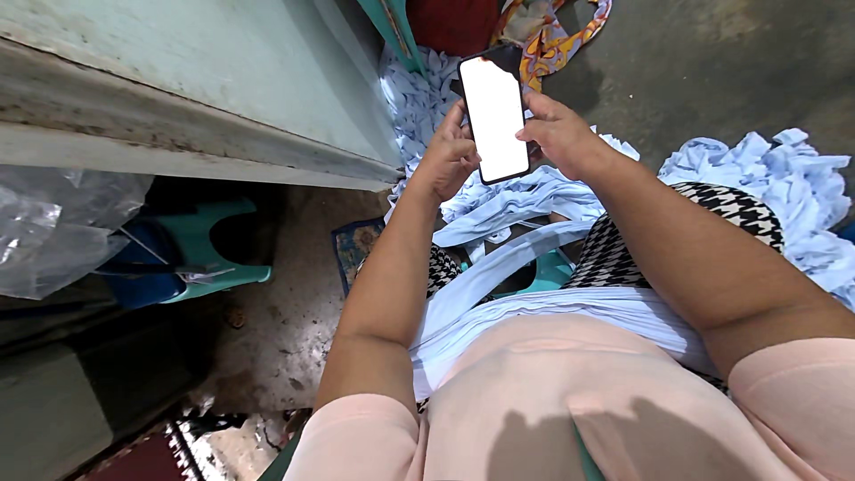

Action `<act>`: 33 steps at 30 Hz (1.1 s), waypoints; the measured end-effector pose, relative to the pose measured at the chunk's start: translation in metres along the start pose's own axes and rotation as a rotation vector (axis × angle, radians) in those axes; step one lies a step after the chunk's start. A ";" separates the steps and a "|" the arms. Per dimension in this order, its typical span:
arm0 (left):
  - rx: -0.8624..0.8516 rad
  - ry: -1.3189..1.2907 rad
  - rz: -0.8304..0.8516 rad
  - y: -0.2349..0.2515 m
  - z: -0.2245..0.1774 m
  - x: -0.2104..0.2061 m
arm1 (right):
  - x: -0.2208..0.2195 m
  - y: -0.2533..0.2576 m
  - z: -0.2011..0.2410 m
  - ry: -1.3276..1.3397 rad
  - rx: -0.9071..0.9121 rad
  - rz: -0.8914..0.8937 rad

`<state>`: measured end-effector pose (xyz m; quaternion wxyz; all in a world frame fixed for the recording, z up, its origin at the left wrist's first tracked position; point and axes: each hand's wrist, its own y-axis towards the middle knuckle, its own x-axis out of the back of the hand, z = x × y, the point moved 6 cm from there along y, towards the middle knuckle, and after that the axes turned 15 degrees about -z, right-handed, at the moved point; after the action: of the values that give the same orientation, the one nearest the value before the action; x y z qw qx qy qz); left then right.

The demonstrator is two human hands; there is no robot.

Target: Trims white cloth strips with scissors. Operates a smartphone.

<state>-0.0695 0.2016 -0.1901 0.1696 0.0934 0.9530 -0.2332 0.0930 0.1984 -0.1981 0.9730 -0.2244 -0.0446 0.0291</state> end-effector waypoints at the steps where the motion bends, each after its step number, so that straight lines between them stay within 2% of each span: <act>1: -0.001 -0.001 0.004 0.000 0.000 0.000 | 0.000 0.000 0.000 0.003 0.000 0.000; 19: 0.007 0.008 0.010 0.000 0.002 -0.001 | 0.000 -0.002 0.000 -0.021 -0.007 -0.055; 23: 0.004 0.042 0.019 0.001 0.005 -0.002 | -0.003 0.002 -0.008 -0.059 0.044 -0.074; 33: 0.025 0.018 0.007 0.001 0.006 -0.002 | -0.002 -0.002 -0.004 0.003 0.007 -0.017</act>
<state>-0.0661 0.1990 -0.1950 0.1606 0.1008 0.9511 -0.2439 0.0912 0.1951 -0.2007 0.9741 -0.2207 -0.0451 0.0206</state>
